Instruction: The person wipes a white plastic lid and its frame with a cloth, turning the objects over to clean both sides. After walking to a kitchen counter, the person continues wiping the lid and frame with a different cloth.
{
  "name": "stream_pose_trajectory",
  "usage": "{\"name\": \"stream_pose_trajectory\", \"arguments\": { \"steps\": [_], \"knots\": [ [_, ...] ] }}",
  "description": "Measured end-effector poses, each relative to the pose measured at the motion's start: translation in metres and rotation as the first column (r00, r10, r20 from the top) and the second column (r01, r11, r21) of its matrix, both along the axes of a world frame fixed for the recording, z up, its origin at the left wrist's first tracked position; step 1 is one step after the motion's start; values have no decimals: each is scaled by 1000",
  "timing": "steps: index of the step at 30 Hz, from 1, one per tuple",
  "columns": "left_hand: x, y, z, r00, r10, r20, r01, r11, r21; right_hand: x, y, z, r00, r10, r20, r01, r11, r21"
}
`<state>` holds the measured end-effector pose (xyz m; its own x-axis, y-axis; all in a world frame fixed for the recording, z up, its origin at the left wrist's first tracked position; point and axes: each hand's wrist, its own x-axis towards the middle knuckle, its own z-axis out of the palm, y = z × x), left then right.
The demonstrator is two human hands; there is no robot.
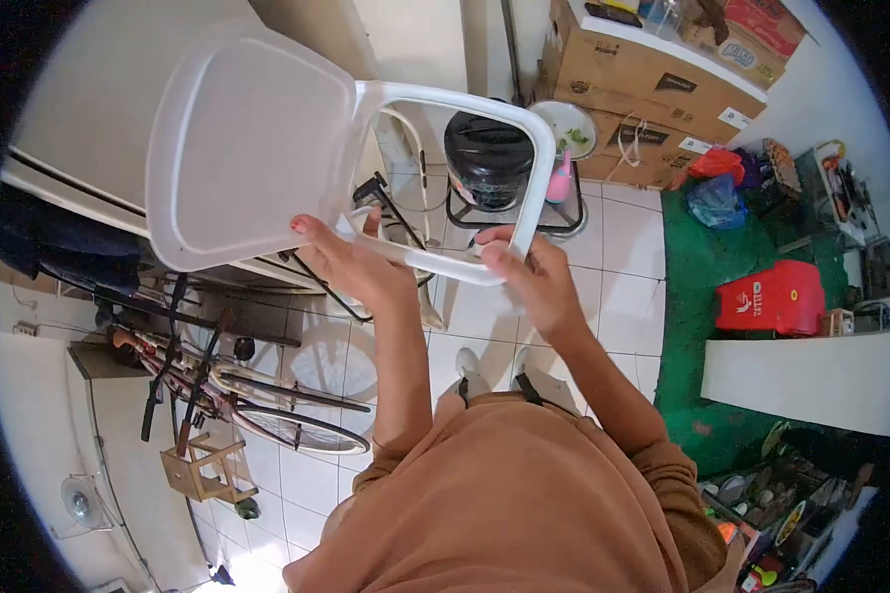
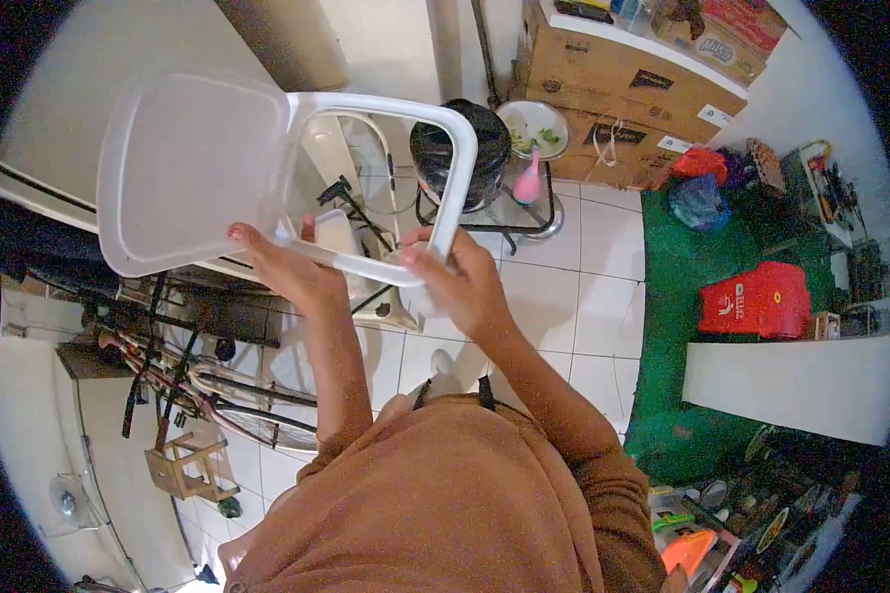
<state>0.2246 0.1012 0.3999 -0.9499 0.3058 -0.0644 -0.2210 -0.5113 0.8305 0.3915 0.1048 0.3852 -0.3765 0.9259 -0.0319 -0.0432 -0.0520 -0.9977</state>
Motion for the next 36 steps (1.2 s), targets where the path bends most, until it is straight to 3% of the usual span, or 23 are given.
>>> {"name": "stream_pose_trajectory", "arguments": {
  "steps": [1,3,4,6,8,10,12,13,15,16,18,19,21,22,24,26,27,29,30,32,33,34,36],
  "knots": [
    [2,-3,-2,1000,0,0,0,1000,0,2,4,3,998,45,-40,-49,991,-124],
    [3,-12,-6,982,-185,-24,187,979,82,8,15,8,997,29,-67,-38,991,-125],
    [4,-19,-10,983,-180,-22,182,980,84,11,20,11,996,16,-93,-28,991,-128],
    [5,-33,-22,929,-362,-74,361,932,-20,19,31,23,997,-6,-71,3,999,-40],
    [3,-51,-33,912,-406,-58,404,913,-52,30,45,28,986,-115,-124,99,987,-125],
    [-2,-66,-49,892,-450,-41,446,891,-84,44,57,28,989,-82,-126,71,993,-92],
    [-6,-74,-72,886,-445,127,455,888,-60,53,63,29,992,-93,-85,83,990,-110],
    [-5,-73,-86,887,-443,130,453,890,-58,54,64,28,989,-102,-109,94,992,-81],
    [2,-71,-107,752,-615,237,599,788,144,56,64,22,988,-86,-130,77,994,-73],
    [9,-67,-104,756,-608,240,591,793,147,56,63,18,986,-69,-154,59,996,-66],
    [20,-50,-88,594,-791,149,586,551,594,54,57,11,988,-51,-147,37,995,-96],
    [20,-44,-77,601,-785,150,579,557,596,53,54,7,988,-45,-145,28,992,-121],
    [17,-33,-53,617,-786,27,495,415,763,52,46,-5,988,-10,-155,-11,991,-134],
    [13,-29,-47,620,-784,29,490,417,765,52,42,-9,986,17,-165,-42,988,-146],
    [2,-21,-39,752,-615,237,348,676,650,54,34,-11,992,21,-123,-42,985,-166],
    [0,-15,-30,767,-596,237,350,699,624,65,31,-14,996,35,88,-20,986,-163],
    [-2,-15,-29,783,-576,234,353,722,596,72,31,-14,995,37,88,-22,986,-165],
    [-12,-14,-34,789,-572,223,352,719,599,88,32,-10,968,-191,165,206,976,-76],
    [-15,-14,-37,795,-568,213,350,717,603,85,28,-2,968,-189,166,203,976,-75],
    [-10,-16,-20,788,-565,245,323,717,617,74,13,22,935,-352,-37,353,922,161],
    [-6,-16,-14,801,-534,271,309,755,578,68,4,28,933,-360,25,339,899,277],
    [-4,-16,-11,813,-504,291,296,789,539,65,-1,33,931,-365,23,345,898,274],
    [-7,-16,-11,802,-532,271,324,769,551,59,-7,41,789,-539,295,113,600,792]
  ]
}}
